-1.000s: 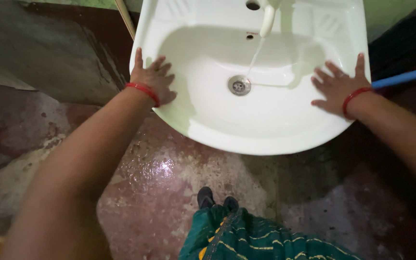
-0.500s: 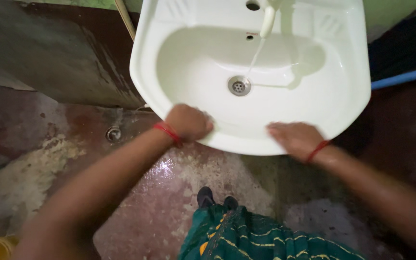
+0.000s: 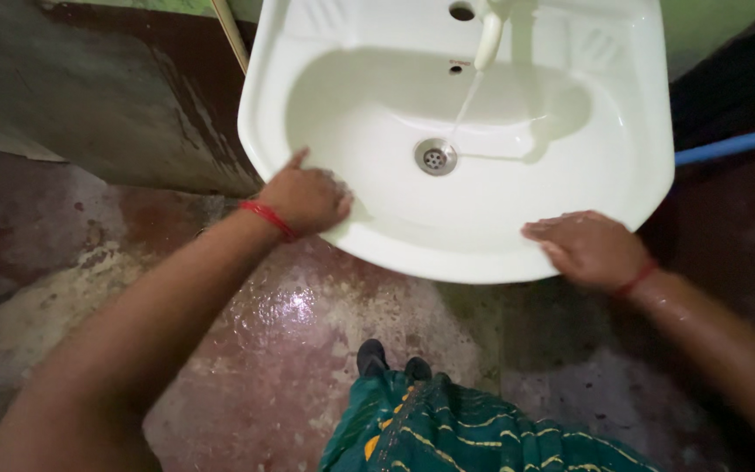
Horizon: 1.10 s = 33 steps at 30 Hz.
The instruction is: The person turns on a wall-mounted tap and washes their hands under running water in a white sink. They rub their hands together, rinse them, and briefly wipe the sink surface before rinsing again.
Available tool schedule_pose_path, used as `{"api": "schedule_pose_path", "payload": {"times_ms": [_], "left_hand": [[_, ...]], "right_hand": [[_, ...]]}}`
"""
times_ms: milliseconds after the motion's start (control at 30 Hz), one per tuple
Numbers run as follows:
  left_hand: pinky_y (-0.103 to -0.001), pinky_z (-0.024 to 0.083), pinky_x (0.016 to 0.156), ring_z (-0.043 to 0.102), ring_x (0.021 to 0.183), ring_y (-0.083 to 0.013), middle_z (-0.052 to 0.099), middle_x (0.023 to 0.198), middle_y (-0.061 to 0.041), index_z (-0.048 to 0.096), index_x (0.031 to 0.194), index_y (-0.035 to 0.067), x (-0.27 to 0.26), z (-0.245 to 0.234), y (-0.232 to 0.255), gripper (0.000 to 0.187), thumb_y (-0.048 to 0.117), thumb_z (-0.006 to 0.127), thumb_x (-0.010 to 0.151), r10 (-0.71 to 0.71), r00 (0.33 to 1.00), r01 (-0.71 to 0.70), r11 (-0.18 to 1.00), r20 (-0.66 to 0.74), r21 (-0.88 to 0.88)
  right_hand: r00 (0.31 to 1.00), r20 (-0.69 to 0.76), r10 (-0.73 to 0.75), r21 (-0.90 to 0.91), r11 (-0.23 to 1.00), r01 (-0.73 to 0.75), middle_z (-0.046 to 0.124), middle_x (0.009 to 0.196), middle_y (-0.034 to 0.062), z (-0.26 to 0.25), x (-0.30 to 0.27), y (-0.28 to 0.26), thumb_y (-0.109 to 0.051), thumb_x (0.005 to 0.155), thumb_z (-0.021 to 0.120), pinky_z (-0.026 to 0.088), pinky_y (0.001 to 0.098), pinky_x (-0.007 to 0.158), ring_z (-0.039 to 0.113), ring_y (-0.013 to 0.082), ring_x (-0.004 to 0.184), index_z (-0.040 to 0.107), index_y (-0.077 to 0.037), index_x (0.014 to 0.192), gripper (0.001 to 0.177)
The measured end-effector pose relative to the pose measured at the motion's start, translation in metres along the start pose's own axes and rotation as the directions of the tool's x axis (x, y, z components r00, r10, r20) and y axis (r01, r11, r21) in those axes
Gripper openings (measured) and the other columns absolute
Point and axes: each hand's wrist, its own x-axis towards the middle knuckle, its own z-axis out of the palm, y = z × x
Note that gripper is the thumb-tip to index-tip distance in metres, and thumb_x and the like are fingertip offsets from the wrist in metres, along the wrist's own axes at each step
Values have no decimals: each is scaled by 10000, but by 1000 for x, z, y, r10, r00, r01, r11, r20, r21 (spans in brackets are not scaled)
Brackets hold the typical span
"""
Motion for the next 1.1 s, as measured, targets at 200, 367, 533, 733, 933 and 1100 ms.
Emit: {"api": "schedule_pose_path", "payload": {"times_ms": [200,367,533,733,933,1100], "left_hand": [[-655,-34,1243,65,1584,-164,181,1694,65,433,1524,337,17,-10,-62,537,457,298,1018,-221,967,198,966,127,168],[-669,65,1176,-19,1572,-226,-4,1715,46,278,1578,309,37,-11,-96,663,461,421,949,-216,968,237,953,-127,191],[-692,114,1179,37,1563,-262,-11,1717,-32,118,1633,358,59,-6,-106,821,433,533,928,-315,914,334,942,-254,32],[-690,72,1210,115,1565,-288,97,1710,-86,82,1657,278,102,-20,-117,973,480,662,901,-378,876,387,922,-301,-32],[-618,110,1207,127,1545,-401,115,1689,-189,148,1629,105,188,-17,-89,989,486,687,892,-347,844,334,937,-409,-104],[-534,362,1232,516,1437,-318,580,1515,-112,574,1433,111,245,-16,2,518,180,597,920,-286,517,-120,909,-807,-399]], "right_hand": [[939,294,178,-543,840,10,343,1588,-118,-36,19,83,-502,1008,272,62,563,1297,257,122,1511,391,-425,1480,492],[981,68,182,-771,633,-64,26,1701,21,-41,62,133,-596,941,227,-20,618,1208,60,266,1585,164,-333,1574,689],[954,-111,279,-417,858,-300,-1,1707,39,-37,104,162,-616,891,318,13,588,1191,59,204,1523,49,-272,1646,873],[900,-135,415,-199,878,-435,40,1711,79,-50,180,138,-653,902,491,76,614,1218,55,260,1563,64,-152,1640,989],[911,-163,379,-260,874,-410,194,1662,183,-54,202,101,-606,880,643,167,610,1207,162,339,1551,180,-77,1627,1026],[900,-424,99,421,902,99,423,1605,165,-7,266,24,-122,893,561,466,410,1143,588,314,1327,378,-76,1574,707]]}}
